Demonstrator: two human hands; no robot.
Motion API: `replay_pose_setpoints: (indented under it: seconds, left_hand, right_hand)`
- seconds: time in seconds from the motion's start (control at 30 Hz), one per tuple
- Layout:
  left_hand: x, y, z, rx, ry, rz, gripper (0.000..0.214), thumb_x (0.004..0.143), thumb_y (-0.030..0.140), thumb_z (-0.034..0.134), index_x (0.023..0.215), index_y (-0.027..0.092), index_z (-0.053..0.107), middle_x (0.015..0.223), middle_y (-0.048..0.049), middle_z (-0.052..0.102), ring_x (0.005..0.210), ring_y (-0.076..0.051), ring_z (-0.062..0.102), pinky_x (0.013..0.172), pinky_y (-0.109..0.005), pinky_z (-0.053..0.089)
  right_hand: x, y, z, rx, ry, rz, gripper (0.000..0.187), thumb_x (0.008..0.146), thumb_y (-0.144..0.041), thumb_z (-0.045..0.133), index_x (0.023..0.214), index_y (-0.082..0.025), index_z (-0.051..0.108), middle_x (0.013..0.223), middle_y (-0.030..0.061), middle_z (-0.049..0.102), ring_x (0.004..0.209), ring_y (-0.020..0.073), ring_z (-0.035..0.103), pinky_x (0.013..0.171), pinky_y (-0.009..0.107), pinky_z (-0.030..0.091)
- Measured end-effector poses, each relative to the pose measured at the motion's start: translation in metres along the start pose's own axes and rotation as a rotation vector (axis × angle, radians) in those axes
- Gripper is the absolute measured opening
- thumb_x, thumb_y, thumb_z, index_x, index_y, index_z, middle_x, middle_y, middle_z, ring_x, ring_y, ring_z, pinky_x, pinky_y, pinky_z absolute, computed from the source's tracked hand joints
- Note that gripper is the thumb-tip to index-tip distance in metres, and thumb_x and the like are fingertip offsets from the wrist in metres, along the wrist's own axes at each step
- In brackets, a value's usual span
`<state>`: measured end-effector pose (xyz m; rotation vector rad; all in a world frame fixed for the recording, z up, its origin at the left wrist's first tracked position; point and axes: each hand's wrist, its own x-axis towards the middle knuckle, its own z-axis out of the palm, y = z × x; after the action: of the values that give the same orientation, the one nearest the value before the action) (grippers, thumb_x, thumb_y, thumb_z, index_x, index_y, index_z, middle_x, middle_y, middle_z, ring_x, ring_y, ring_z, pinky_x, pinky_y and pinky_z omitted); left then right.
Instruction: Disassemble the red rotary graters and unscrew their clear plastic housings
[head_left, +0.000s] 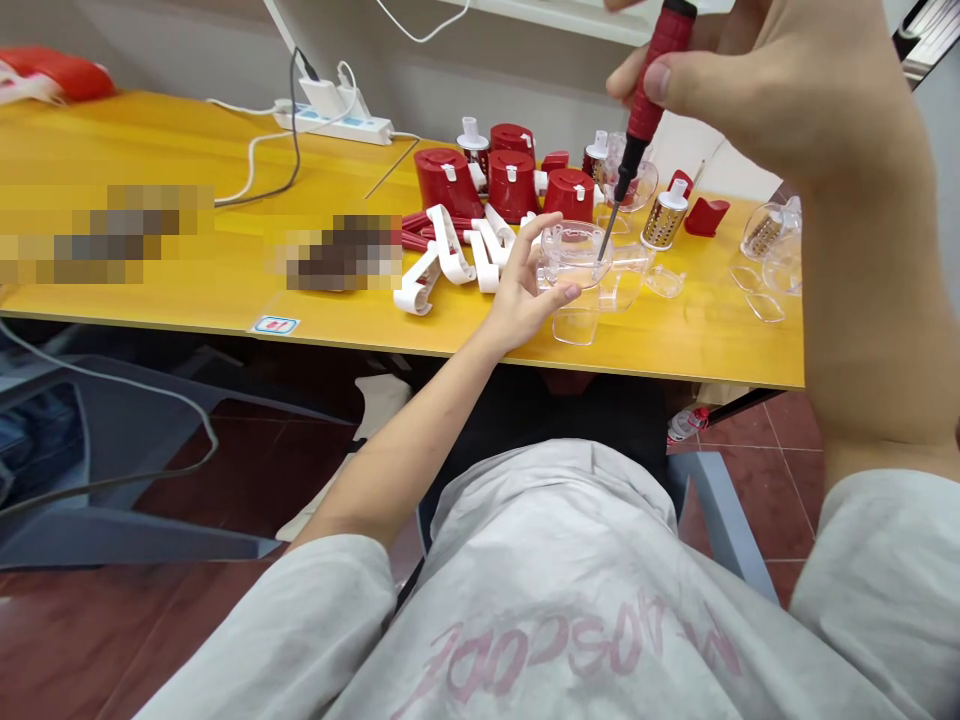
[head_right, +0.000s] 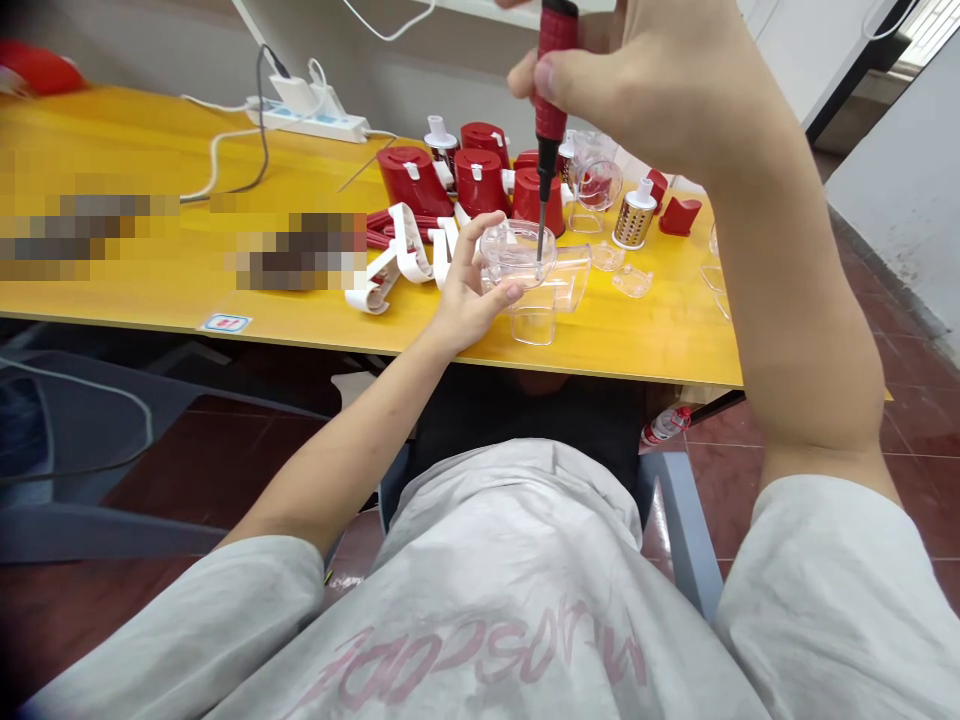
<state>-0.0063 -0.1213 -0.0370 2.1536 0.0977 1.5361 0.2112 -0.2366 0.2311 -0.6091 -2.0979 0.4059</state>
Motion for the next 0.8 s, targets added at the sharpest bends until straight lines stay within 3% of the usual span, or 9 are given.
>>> replay_pose_setpoints:
  seconds: [0.1,0.23,0.3,0.4,0.5,0.57,0.67,0.73,0.8]
  left_hand:
    - [0.0,0.001,0.002,0.004,0.009,-0.003,0.096,0.099,0.081,0.074,0.175,0.047,0.029,0.179,-0.0074,0.041,0.162,-0.04,0.055,0.138,-0.064,0.043]
    - [0.001,0.001,0.004,0.014,0.019,0.004,0.097,0.098,0.082,0.075,0.175,0.046,0.029,0.179,-0.0085,0.042,0.161,-0.04,0.056,0.136,-0.063,0.045]
    - [0.002,0.002,0.006,0.026,0.031,0.01,0.097,0.098,0.085,0.072,0.175,0.047,0.029,0.179,-0.0084,0.043,0.162,-0.041,0.056,0.137,-0.063,0.044]
    - [0.002,0.004,0.008,0.057,0.053,0.013,0.095,0.099,0.087,0.068,0.175,0.047,0.029,0.179,-0.0081,0.043,0.163,-0.041,0.054,0.139,-0.064,0.041]
    - [0.003,0.007,0.012,0.074,0.085,0.013,0.093,0.099,0.087,0.068,0.174,0.046,0.032,0.177,-0.0083,0.046,0.162,-0.041,0.055,0.137,-0.064,0.043]
    - [0.002,0.009,0.014,0.077,0.109,0.008,0.094,0.098,0.086,0.07,0.173,0.045,0.033,0.175,-0.0083,0.048,0.16,-0.041,0.056,0.135,-0.064,0.046]
    - [0.001,0.011,0.018,0.091,0.141,-0.006,0.096,0.096,0.088,0.071,0.174,0.044,0.034,0.175,-0.0087,0.047,0.163,-0.042,0.053,0.137,-0.064,0.044]
    - [0.0,0.01,0.019,0.099,0.153,-0.019,0.097,0.096,0.089,0.07,0.174,0.045,0.033,0.176,-0.0087,0.046,0.165,-0.043,0.049,0.139,-0.065,0.041]
    - [-0.001,0.009,0.02,0.101,0.148,-0.026,0.097,0.096,0.089,0.069,0.174,0.046,0.031,0.177,-0.008,0.044,0.166,-0.043,0.049,0.139,-0.065,0.04]
  right_hand:
    - [-0.001,0.004,0.002,-0.162,-0.012,-0.039,0.034,0.098,-0.016,0.073,0.132,-0.015,0.075,0.121,-0.0002,0.076,0.123,0.0174,0.075,0.11,0.041,0.069]
    - [-0.002,0.014,0.011,-0.488,0.098,-0.025,0.046,0.097,-0.025,0.079,0.143,-0.019,0.08,0.102,-0.0015,0.07,0.096,0.0141,0.071,0.107,0.04,0.067]
    - [-0.003,0.021,0.016,-0.423,0.146,-0.041,0.052,0.092,-0.022,0.079,0.143,-0.019,0.08,0.113,-0.0014,0.072,0.094,0.012,0.069,0.097,0.033,0.068]
    - [-0.005,0.022,0.025,-0.132,0.198,-0.131,0.061,0.084,-0.025,0.08,0.144,-0.019,0.071,0.135,-0.0016,0.071,0.1,0.0128,0.074,0.081,0.027,0.07]
    - [-0.01,0.007,0.037,0.009,0.172,-0.068,0.046,0.087,-0.023,0.073,0.133,-0.027,0.069,0.144,-0.0031,0.072,0.121,0.0184,0.078,0.1,0.033,0.074]
    - [-0.013,-0.004,0.042,-0.068,0.169,-0.003,0.034,0.094,-0.022,0.068,0.126,-0.032,0.07,0.141,-0.0051,0.074,0.127,0.0185,0.078,0.109,0.031,0.071]
    - [-0.016,-0.011,0.044,-0.359,0.266,-0.016,0.02,0.1,-0.029,0.072,0.12,-0.032,0.073,0.126,-0.0047,0.076,0.109,0.0172,0.076,0.097,0.025,0.069]
    - [-0.015,-0.009,0.043,-0.433,0.302,-0.014,0.024,0.095,-0.028,0.077,0.119,-0.029,0.076,0.12,-0.0038,0.077,0.101,0.0172,0.072,0.089,0.025,0.068]
    - [-0.014,-0.005,0.041,-0.29,0.284,0.0,0.036,0.089,-0.02,0.074,0.123,-0.028,0.075,0.127,-0.0026,0.077,0.103,0.0179,0.074,0.088,0.028,0.069]
